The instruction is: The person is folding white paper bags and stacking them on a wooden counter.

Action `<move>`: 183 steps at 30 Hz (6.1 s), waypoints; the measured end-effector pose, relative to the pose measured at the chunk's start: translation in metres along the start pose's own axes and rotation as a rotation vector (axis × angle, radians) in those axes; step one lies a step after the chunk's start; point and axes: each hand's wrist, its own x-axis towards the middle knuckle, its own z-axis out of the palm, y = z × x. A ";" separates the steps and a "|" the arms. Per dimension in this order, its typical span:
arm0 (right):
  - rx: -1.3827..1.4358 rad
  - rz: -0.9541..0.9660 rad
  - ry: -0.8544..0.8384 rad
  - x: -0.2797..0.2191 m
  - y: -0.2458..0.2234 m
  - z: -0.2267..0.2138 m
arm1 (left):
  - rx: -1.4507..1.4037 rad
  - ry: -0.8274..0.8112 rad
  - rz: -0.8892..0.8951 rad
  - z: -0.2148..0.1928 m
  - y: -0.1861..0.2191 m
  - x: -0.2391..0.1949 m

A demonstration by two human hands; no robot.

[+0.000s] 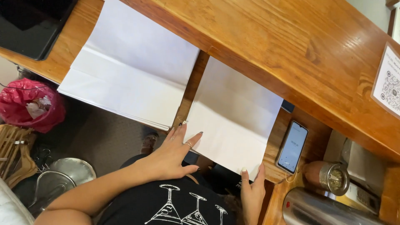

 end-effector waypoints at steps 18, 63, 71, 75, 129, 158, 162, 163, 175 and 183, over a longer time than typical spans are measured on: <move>0.644 -0.209 0.029 0.003 0.012 -0.003 | -1.240 0.435 -0.105 -0.006 0.008 0.047; 0.219 -0.513 -0.589 0.031 -0.193 0.129 | 0.095 1.083 -0.477 -0.155 -0.242 -0.027; -0.068 -0.613 -0.137 0.069 -0.019 0.082 | -0.056 0.609 -0.077 -0.051 -0.068 -0.007; -0.224 -0.383 0.119 0.068 0.065 0.065 | -0.212 0.067 -0.054 -0.014 -0.022 0.003; 0.748 -0.566 -0.878 0.038 -0.102 0.177 | -0.182 1.263 -0.338 -0.104 -0.223 -0.085; 0.163 -0.395 0.225 0.070 0.000 0.036 | -0.211 -0.077 0.006 -0.005 0.001 0.009; 0.127 -0.035 0.011 0.029 -0.046 0.009 | -0.436 0.015 -0.255 -0.005 0.015 0.020; 0.123 -0.032 0.011 0.025 -0.048 0.005 | -0.439 0.012 -0.256 -0.004 0.015 0.020; 0.148 -0.195 0.080 0.064 0.000 0.011 | -0.622 0.205 -0.062 0.014 -0.004 0.030; 0.103 -0.156 0.140 0.072 -0.005 0.007 | -0.741 0.133 -0.218 0.013 -0.001 0.031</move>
